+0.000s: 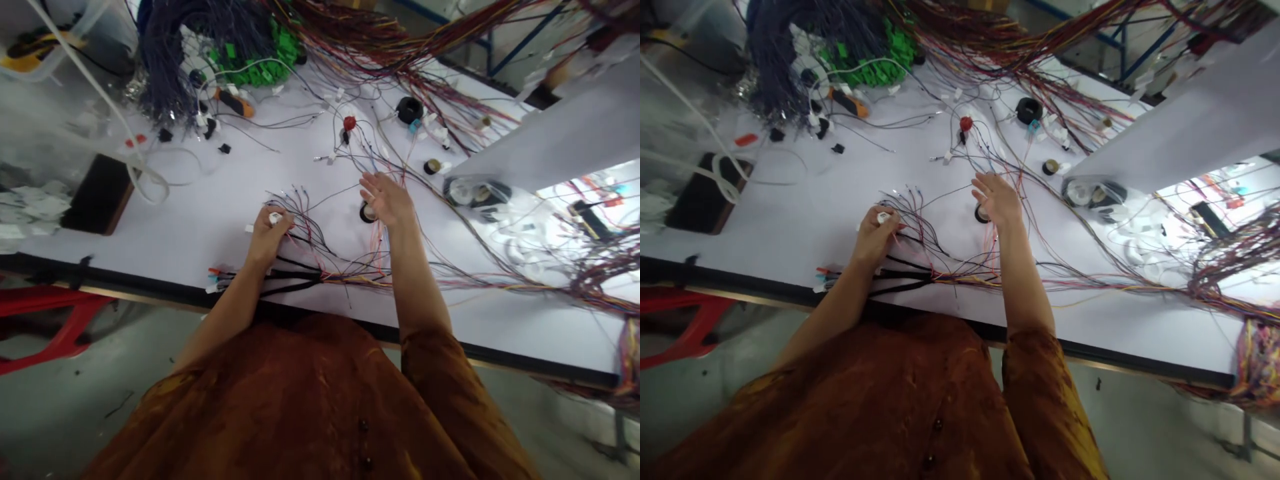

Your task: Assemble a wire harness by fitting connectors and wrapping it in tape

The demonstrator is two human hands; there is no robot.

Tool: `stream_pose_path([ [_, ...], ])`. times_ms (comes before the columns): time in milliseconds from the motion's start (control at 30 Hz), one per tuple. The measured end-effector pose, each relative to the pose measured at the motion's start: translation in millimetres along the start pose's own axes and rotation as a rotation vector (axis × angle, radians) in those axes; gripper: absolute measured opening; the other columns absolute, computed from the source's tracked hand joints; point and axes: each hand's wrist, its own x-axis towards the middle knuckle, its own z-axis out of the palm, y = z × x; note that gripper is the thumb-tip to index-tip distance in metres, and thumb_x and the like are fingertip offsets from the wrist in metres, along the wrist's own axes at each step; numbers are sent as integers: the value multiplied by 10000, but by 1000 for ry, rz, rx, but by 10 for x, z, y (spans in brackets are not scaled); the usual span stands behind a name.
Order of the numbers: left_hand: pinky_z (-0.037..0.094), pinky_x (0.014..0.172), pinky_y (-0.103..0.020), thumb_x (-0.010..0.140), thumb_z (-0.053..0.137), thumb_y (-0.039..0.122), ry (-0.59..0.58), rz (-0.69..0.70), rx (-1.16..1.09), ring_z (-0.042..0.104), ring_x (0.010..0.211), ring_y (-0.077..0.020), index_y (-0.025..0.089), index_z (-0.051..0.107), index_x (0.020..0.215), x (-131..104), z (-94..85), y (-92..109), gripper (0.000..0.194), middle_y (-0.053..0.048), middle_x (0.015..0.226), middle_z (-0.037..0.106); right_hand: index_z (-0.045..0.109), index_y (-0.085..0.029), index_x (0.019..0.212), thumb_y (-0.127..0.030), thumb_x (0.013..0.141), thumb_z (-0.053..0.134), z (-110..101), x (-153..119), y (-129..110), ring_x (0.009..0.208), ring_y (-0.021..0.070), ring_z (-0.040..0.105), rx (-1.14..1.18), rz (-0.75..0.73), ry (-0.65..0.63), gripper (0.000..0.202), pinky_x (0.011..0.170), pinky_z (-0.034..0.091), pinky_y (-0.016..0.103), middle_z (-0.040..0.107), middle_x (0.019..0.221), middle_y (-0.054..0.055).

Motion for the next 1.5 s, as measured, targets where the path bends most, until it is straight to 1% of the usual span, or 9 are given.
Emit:
stream_pose_path([
  [100,575,709,-251,669,799,330,88,-62,-49,518,543,-51,205,538,813,4,-3,18,322,76,651,528,527,-215,934,-458,807,648,-238,-31,0,824,156,679,-21,19,127,300,661,529,283,717,928,55],
  [200,590,723,-273,690,782,313,165,-108,-91,499,512,-47,200,526,780,9,7,49,294,75,627,540,570,-202,991,-356,781,670,-385,-393,9,647,111,618,-209,-104,184,278,615,478,245,670,735,-24],
  [367,590,755,-289,717,772,303,141,-103,-156,506,540,-49,202,521,740,8,10,61,272,59,661,558,704,-165,858,-235,847,598,-299,-1156,99,692,109,575,-632,-233,-239,127,688,449,256,644,790,14],
  [533,582,788,-330,682,806,360,111,-83,-155,522,573,-68,214,520,731,25,-41,8,325,54,672,554,721,-176,1062,-184,895,567,-66,-1352,156,820,150,592,-1042,-279,-536,226,696,406,256,631,971,71],
  [933,590,762,-329,640,833,381,115,-105,-135,491,536,-64,217,518,729,29,-16,33,366,59,642,540,681,-219,984,-259,919,551,210,-1516,2,795,205,654,-1452,-143,-497,150,585,294,288,746,927,70],
  [1100,571,822,-376,626,850,419,77,-92,-111,529,619,-102,230,512,734,68,-71,-24,402,42,672,529,641,-203,1036,-255,945,475,383,-1595,-79,807,192,644,-1223,-241,-303,196,652,360,288,728,937,74],
  [1233,558,855,-407,649,830,476,35,-75,-94,553,670,-128,241,499,770,102,-108,-73,424,34,700,516,615,-197,1005,-174,883,481,582,-1559,-54,817,153,629,-749,-286,-289,183,745,441,278,705,967,52],
  [1333,557,869,-421,645,834,459,38,-86,-105,534,639,-115,237,490,774,110,-107,-81,429,38,698,515,546,-215,963,-236,859,527,672,-1444,5,773,132,637,-325,-177,-215,108,727,484,274,704,921,26],
  [1500,566,874,-413,655,833,389,60,-97,-159,528,615,-83,223,491,774,92,-79,-48,398,44,699,526,454,-247,1004,-413,849,578,406,-1186,36,687,126,646,126,-6,51,259,686,541,298,704,887,16],
])
